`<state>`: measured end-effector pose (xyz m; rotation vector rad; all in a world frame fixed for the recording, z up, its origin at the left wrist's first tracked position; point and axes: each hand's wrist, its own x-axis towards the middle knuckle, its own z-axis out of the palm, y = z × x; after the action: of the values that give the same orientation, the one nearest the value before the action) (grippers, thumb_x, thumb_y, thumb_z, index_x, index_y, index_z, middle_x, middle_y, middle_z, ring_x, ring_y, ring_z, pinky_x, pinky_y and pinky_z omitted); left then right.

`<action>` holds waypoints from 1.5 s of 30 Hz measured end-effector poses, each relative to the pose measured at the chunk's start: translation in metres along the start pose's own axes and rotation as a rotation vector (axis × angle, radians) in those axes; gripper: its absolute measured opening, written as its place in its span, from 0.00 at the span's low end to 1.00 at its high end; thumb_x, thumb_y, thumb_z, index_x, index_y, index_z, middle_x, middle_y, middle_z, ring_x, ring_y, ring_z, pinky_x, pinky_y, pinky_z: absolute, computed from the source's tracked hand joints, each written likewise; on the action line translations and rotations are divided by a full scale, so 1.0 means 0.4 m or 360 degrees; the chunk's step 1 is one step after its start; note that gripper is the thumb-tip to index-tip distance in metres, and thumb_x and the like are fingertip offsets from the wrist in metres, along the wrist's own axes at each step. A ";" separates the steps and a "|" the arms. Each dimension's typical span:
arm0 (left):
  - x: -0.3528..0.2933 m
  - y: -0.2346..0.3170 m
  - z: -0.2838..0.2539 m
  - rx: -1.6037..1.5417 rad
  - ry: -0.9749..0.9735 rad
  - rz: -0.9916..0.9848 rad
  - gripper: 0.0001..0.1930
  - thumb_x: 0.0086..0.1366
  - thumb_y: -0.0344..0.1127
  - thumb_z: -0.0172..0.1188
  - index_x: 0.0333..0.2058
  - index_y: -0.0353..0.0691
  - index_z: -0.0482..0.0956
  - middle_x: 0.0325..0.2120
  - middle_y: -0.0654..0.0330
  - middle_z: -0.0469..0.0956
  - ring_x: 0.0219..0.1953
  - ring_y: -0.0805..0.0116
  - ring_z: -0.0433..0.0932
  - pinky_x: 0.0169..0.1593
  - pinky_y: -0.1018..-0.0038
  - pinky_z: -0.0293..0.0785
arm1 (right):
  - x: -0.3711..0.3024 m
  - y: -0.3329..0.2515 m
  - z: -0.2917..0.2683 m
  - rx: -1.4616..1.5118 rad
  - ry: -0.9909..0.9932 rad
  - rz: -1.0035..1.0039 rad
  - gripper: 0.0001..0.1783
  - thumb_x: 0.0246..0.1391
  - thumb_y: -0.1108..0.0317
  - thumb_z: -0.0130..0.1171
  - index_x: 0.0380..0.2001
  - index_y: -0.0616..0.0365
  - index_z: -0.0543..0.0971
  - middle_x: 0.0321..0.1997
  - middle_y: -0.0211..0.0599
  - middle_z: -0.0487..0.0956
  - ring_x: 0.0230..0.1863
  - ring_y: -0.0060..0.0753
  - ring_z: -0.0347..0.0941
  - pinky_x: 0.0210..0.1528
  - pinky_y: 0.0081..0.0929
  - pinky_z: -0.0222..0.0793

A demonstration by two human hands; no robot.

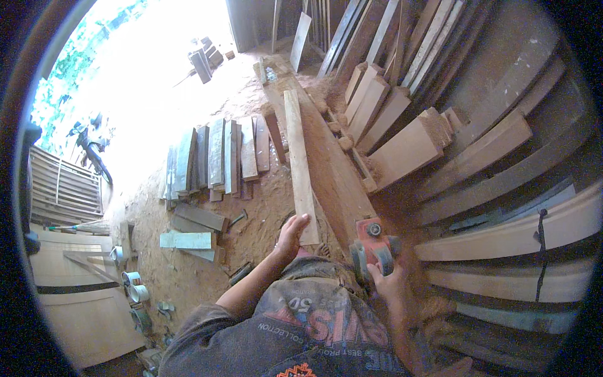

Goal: The person measures and marks a wooden plank, then uses a circular saw to cut it into smaller pieces. After cutting, the person uses a hand planer to smooth the edges of the cut wood.

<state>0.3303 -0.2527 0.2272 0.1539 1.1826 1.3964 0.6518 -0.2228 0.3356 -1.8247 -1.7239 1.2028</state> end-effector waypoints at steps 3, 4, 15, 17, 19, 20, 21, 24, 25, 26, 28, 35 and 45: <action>-0.047 0.006 -0.033 0.0107 0.0177 0.0109 0.30 0.75 0.52 0.64 0.65 0.35 0.76 0.51 0.63 0.81 0.55 0.70 0.77 0.62 0.68 0.70 | 0.007 0.019 0.000 -0.0023 -0.0093 0.0134 0.20 0.55 0.58 0.78 0.42 0.61 0.85 0.37 0.40 0.86 0.39 0.38 0.85 0.45 0.39 0.79; -0.070 0.004 -0.046 0.0047 0.0197 0.0156 0.30 0.75 0.53 0.63 0.65 0.35 0.76 0.51 0.64 0.81 0.55 0.71 0.76 0.63 0.69 0.69 | 0.007 0.020 -0.002 -0.0001 -0.0124 0.0212 0.22 0.56 0.55 0.78 0.43 0.61 0.86 0.39 0.44 0.88 0.43 0.43 0.87 0.51 0.43 0.79; 0.066 0.202 0.093 -0.0240 0.0117 0.0257 0.32 0.75 0.60 0.61 0.65 0.40 0.74 0.48 0.57 0.82 0.50 0.58 0.84 0.48 0.57 0.85 | 0.004 -0.018 -0.011 0.0007 0.0026 -0.0143 0.33 0.52 0.60 0.79 0.59 0.59 0.80 0.43 0.41 0.86 0.46 0.42 0.86 0.55 0.41 0.79; 0.081 0.276 0.146 -0.0329 0.0076 0.0248 0.36 0.75 0.62 0.61 0.68 0.40 0.71 0.52 0.55 0.81 0.56 0.57 0.83 0.52 0.55 0.85 | 0.009 -0.017 -0.007 -0.0144 0.0059 -0.0256 0.35 0.51 0.60 0.79 0.61 0.58 0.78 0.43 0.41 0.86 0.46 0.42 0.85 0.55 0.42 0.79; 0.072 0.337 0.201 -0.0381 0.0171 0.0350 0.40 0.75 0.64 0.61 0.71 0.38 0.67 0.57 0.53 0.80 0.61 0.55 0.81 0.58 0.54 0.84 | 0.010 -0.028 -0.010 -0.0365 0.0043 -0.0168 0.35 0.50 0.60 0.80 0.60 0.58 0.79 0.42 0.41 0.86 0.45 0.43 0.86 0.55 0.43 0.79; 0.067 0.376 0.219 -0.0364 -0.0001 0.0406 0.42 0.75 0.63 0.62 0.73 0.38 0.62 0.60 0.53 0.77 0.61 0.56 0.81 0.60 0.54 0.82 | 0.009 -0.038 -0.014 -0.0263 0.0000 -0.0258 0.35 0.50 0.60 0.80 0.60 0.59 0.79 0.41 0.41 0.86 0.45 0.44 0.86 0.55 0.44 0.79; 0.053 0.410 0.227 -0.0371 -0.0210 0.0480 0.43 0.76 0.62 0.62 0.75 0.38 0.58 0.63 0.53 0.74 0.62 0.56 0.80 0.62 0.55 0.80 | 0.003 -0.049 -0.017 -0.0109 -0.0065 -0.0195 0.35 0.50 0.59 0.80 0.59 0.59 0.79 0.41 0.41 0.87 0.45 0.45 0.86 0.55 0.45 0.80; 0.033 0.492 0.282 -0.0351 -0.0259 0.0693 0.55 0.71 0.48 0.73 0.80 0.34 0.43 0.64 0.46 0.73 0.63 0.55 0.80 0.68 0.57 0.75 | -0.018 -0.079 -0.027 -0.0099 -0.0020 -0.0129 0.32 0.49 0.58 0.80 0.55 0.59 0.82 0.40 0.42 0.88 0.43 0.47 0.87 0.54 0.45 0.80; 0.033 0.518 0.297 -0.0256 -0.0225 0.0713 0.57 0.69 0.45 0.75 0.81 0.33 0.41 0.63 0.44 0.74 0.63 0.54 0.79 0.68 0.58 0.74 | -0.017 -0.082 -0.029 -0.0173 0.0043 -0.0131 0.31 0.49 0.57 0.81 0.53 0.59 0.82 0.40 0.42 0.88 0.43 0.47 0.87 0.53 0.45 0.81; 0.035 0.540 0.310 -0.0170 -0.0227 0.0777 0.60 0.67 0.42 0.78 0.81 0.32 0.39 0.63 0.42 0.75 0.63 0.54 0.79 0.69 0.59 0.73 | -0.015 -0.081 -0.029 -0.0169 0.0048 -0.0207 0.30 0.48 0.58 0.81 0.52 0.59 0.83 0.39 0.41 0.88 0.43 0.46 0.87 0.52 0.45 0.81; 0.043 0.575 0.329 -0.0167 -0.0181 0.0776 0.62 0.62 0.37 0.81 0.80 0.29 0.41 0.60 0.38 0.77 0.63 0.54 0.79 0.69 0.62 0.73 | -0.007 -0.065 -0.022 -0.0161 0.0063 -0.0366 0.29 0.47 0.59 0.81 0.50 0.58 0.83 0.37 0.40 0.89 0.42 0.44 0.88 0.51 0.44 0.82; 0.058 0.602 0.338 -0.0104 -0.0123 0.0836 0.62 0.63 0.41 0.81 0.80 0.28 0.43 0.59 0.38 0.78 0.61 0.55 0.81 0.66 0.64 0.76 | 0.023 0.011 -0.007 -0.0143 -0.0031 -0.0422 0.29 0.49 0.59 0.82 0.52 0.59 0.84 0.38 0.41 0.89 0.41 0.39 0.88 0.50 0.38 0.82; 0.055 0.622 0.334 -0.0104 -0.0131 0.0867 0.59 0.65 0.40 0.80 0.79 0.27 0.44 0.56 0.40 0.81 0.59 0.59 0.83 0.64 0.67 0.77 | -0.004 -0.063 -0.018 0.0043 -0.0067 -0.0437 0.27 0.54 0.60 0.79 0.54 0.60 0.83 0.43 0.40 0.88 0.44 0.36 0.87 0.50 0.38 0.82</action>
<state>0.2529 -0.0981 0.4518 0.5121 1.0662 1.8791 0.6415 -0.2174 0.3589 -1.4961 -1.8972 1.1508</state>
